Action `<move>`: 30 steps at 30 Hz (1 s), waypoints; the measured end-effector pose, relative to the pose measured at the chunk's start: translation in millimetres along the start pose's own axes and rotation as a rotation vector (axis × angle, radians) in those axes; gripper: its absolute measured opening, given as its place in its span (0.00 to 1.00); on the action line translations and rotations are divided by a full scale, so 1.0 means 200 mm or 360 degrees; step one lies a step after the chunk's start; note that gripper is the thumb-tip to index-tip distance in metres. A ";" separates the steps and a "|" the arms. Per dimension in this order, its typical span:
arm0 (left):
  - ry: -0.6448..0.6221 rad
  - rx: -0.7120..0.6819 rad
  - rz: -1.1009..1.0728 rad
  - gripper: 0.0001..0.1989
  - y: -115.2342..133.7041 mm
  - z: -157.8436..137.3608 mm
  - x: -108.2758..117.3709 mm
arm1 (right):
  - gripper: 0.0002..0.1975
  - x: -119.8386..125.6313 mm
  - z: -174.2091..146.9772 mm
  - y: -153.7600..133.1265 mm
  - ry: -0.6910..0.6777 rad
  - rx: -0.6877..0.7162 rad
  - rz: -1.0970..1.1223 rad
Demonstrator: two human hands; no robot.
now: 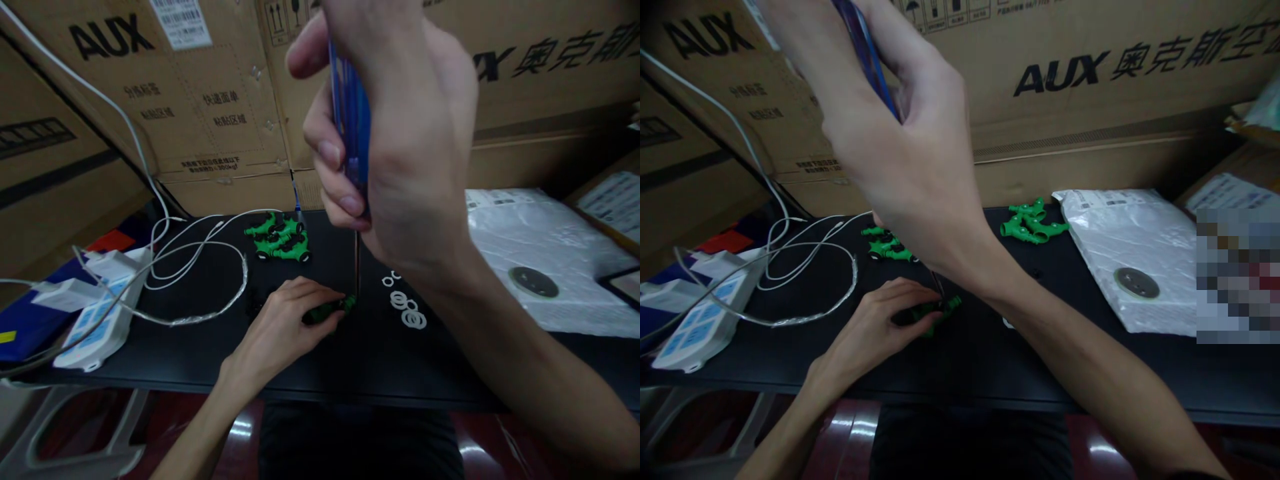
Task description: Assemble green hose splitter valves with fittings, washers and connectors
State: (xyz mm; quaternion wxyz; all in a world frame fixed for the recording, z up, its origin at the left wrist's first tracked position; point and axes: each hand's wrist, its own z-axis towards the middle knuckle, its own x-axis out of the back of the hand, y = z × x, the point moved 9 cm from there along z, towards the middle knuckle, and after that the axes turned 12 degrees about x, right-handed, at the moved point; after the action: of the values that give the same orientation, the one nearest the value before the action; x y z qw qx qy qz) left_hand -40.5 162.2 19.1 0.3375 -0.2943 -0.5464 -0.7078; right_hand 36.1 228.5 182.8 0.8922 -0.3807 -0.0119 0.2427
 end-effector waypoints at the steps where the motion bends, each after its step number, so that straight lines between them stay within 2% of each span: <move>1: 0.0010 0.0026 -0.0030 0.08 -0.01 0.00 0.00 | 0.30 0.01 0.00 0.02 0.0044 -0.0062 -0.0038; 3: 0.0018 0.0076 -0.0083 0.06 -0.02 0.01 -0.01 | 0.31 0.02 -0.01 0.05 0.0112 -0.0128 -0.0058; 7: 0.0077 0.0120 -0.0140 0.06 -0.04 0.00 -0.01 | 0.32 -0.03 -0.02 0.05 0.0046 -0.0025 0.0069; 13: 0.0159 0.0136 -0.0192 0.05 -0.05 0.00 0.00 | 0.31 -0.05 -0.05 0.09 0.0053 -0.0069 0.0138; 30: 0.0196 0.0202 -0.0193 0.04 -0.08 -0.01 0.00 | 0.28 -0.04 -0.06 0.08 0.0072 0.0033 0.0144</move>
State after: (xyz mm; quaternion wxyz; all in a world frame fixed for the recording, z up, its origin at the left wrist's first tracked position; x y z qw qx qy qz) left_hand -54.1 163.6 9.6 0.3449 -0.1947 -0.5851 -0.7077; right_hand 24.1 225.6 164.8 0.8842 -0.3771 0.0281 0.2743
